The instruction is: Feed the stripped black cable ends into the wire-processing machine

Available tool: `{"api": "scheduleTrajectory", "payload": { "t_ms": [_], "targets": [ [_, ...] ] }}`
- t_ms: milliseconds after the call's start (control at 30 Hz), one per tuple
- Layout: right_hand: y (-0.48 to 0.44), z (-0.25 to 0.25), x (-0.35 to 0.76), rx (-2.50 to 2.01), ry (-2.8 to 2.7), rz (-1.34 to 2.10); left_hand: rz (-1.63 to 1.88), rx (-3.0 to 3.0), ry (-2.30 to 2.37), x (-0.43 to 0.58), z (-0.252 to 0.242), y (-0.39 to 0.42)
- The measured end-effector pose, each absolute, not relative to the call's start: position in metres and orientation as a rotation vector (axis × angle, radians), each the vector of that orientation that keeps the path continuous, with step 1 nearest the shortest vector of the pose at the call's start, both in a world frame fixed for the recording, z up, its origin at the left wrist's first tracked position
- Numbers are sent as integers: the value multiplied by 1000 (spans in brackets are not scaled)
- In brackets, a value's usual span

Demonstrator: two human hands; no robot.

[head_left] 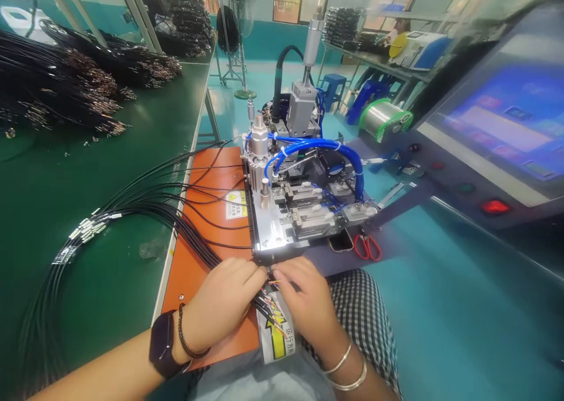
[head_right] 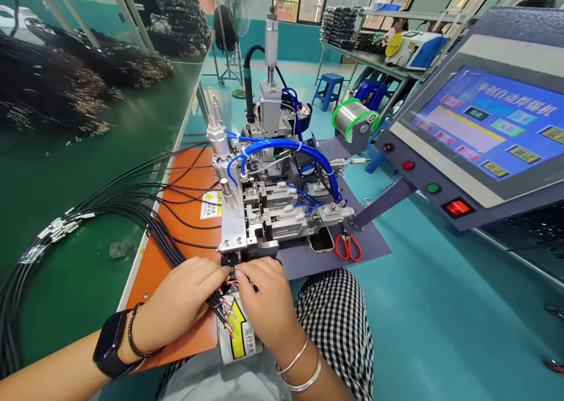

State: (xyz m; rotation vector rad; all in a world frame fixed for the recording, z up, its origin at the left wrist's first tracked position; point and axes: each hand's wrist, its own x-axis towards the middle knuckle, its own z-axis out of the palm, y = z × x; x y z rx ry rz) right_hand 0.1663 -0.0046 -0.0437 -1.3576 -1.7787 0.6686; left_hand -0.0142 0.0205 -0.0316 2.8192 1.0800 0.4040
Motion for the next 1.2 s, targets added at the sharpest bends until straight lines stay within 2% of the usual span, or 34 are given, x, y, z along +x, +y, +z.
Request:
{"api": "scheduleTrajectory", "payload": {
  "t_ms": [100, 200, 300, 433, 567, 867, 1200],
  "targets": [
    [1, -43, 177, -1369, -2032, 584, 348, 2828, 1051, -15, -28, 22],
    [2, -50, 182, -1481, -1972, 572, 410, 2851, 1035, -17, -29, 22],
    [1, -57, 186, -1506, -1812, 851, 470, 2904, 988, -20, -31, 22],
    [1, -59, 192, -1421, -1567, 1284, 345, 2901, 958, -19, -32, 25],
    [3, -62, 194, -1391, -1365, 1435, 271, 2895, 973, -15, -31, 27],
    [12, -68, 190, -1389, -1261, 1460, 136, 2958, 1020, -12, -28, 26],
    [12, -67, 195, -1385, -1249, 1494, 196, 3000, 984, -10, -30, 25]
  ]
}}
